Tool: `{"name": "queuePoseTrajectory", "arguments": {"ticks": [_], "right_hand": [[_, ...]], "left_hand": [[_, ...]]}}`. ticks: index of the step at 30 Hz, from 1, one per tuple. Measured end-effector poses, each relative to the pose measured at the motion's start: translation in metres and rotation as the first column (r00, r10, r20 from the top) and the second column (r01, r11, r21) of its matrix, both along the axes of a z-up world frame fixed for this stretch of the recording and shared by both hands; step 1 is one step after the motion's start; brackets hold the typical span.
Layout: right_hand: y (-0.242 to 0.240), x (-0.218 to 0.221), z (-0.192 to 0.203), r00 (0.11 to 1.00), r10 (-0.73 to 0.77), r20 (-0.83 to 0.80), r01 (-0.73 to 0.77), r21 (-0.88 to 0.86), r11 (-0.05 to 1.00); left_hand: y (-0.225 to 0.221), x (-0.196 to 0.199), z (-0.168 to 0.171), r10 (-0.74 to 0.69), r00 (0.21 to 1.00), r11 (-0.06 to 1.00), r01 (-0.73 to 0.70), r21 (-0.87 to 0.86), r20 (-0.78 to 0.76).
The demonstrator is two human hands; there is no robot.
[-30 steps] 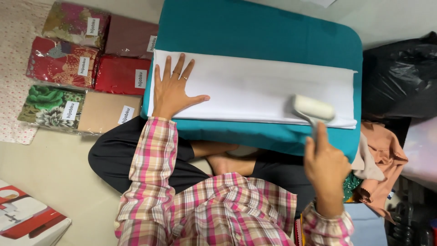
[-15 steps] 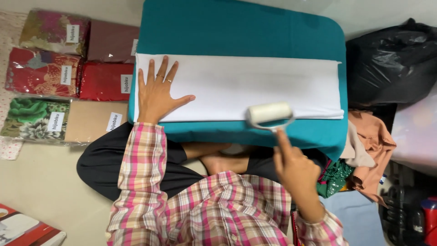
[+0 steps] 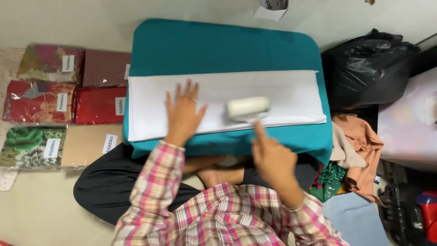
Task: Cleaning a textile item with a lint roller, folding it, and placing it into a plastic packaging bag.
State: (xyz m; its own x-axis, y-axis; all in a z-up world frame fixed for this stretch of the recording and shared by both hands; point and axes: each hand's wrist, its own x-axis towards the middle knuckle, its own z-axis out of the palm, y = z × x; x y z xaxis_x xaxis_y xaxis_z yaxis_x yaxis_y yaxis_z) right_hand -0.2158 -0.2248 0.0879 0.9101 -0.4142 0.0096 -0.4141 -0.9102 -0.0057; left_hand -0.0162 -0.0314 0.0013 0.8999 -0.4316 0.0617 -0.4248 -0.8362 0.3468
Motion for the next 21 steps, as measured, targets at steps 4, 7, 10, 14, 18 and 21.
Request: {"name": "queuePoseTrajectory", "arguments": {"ticks": [4,7,10,14,18,21], "right_hand": [[0.007,0.006,-0.043,0.988,0.151,-0.042,-0.153,-0.041,0.987],[-0.033,0.012,-0.054,0.997,0.071,-0.041,-0.076,-0.127,0.989],[-0.098,0.039,-0.068,0.998,-0.056,0.007,0.057,-0.149,0.987],[-0.162,0.063,-0.086,0.973,-0.205,0.109,0.218,-0.127,0.968],[-0.101,-0.003,-0.053,0.977,-0.195,0.089,0.204,-0.099,0.974],[-0.085,-0.064,-0.064,0.977,-0.201,0.070,0.212,-0.210,0.955]], "left_hand": [[-0.025,-0.026,-0.015,-0.021,0.997,1.000,0.021,0.005,0.070],[-0.023,-0.028,-0.018,-0.022,0.991,0.997,0.012,0.077,0.130],[-0.021,-0.030,-0.011,-0.040,0.993,0.995,0.029,0.098,0.112],[-0.020,-0.030,-0.015,-0.055,0.994,0.994,0.045,0.100,0.095],[-0.020,-0.030,-0.013,-0.047,0.996,0.995,0.040,0.087,0.076],[-0.020,-0.029,-0.023,-0.040,0.998,0.994,0.035,0.104,0.048]]}}
